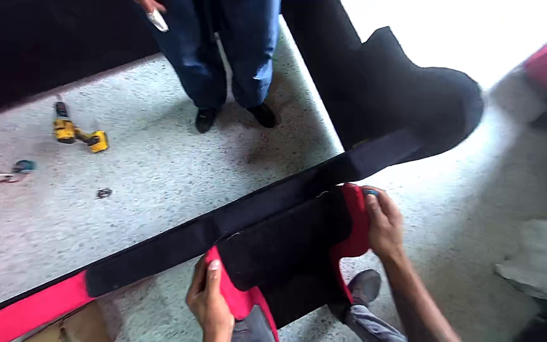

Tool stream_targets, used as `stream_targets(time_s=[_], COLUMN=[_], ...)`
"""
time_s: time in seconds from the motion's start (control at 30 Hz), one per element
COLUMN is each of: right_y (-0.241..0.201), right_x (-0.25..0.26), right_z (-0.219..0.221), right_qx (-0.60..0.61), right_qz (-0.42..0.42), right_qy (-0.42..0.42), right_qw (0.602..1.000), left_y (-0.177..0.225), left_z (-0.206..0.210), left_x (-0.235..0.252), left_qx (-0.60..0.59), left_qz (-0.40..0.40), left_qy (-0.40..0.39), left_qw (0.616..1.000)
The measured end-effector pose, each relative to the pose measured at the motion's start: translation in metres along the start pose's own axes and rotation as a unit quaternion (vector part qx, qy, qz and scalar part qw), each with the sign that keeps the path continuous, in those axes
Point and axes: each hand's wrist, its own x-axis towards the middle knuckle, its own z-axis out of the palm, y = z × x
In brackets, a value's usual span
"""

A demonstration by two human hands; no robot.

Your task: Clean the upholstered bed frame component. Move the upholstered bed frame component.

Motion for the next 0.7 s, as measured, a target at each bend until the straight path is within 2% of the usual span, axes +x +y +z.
stream_targets(time_s=[0.27, 0.43, 0.57, 0.7], right_y=[0.005, 0.002, -0.002, 0.002], right_x=[0.001, 0.012, 0.011, 0.01], right_z=[-0.004, -0.008, 0.0, -0.003], right_qx=[0.005, -0.015, -0.024, -0.013], right_qz=[0.009, -0.006, -0.005, -0.022], right_qy=[-0.008, 0.028, 0.0, 0.013], right_qw=[1.0, 0.999, 1.0, 1.0], left_y=[0.002, 0.009, 0.012, 0.011], left_z=[0.012, 0.025, 0.017, 0.02], left_x=[0.0, -0.002, 0.003, 0.002], left_qx=[-0.009, -0.017, -0.028, -0.041], left_qz=[-0.006, -0.023, -0.033, -0.041], left_qy=[0.016, 0.015, 0.02, 0.028], left_qw=[1.0, 0.999, 0.999, 0.998])
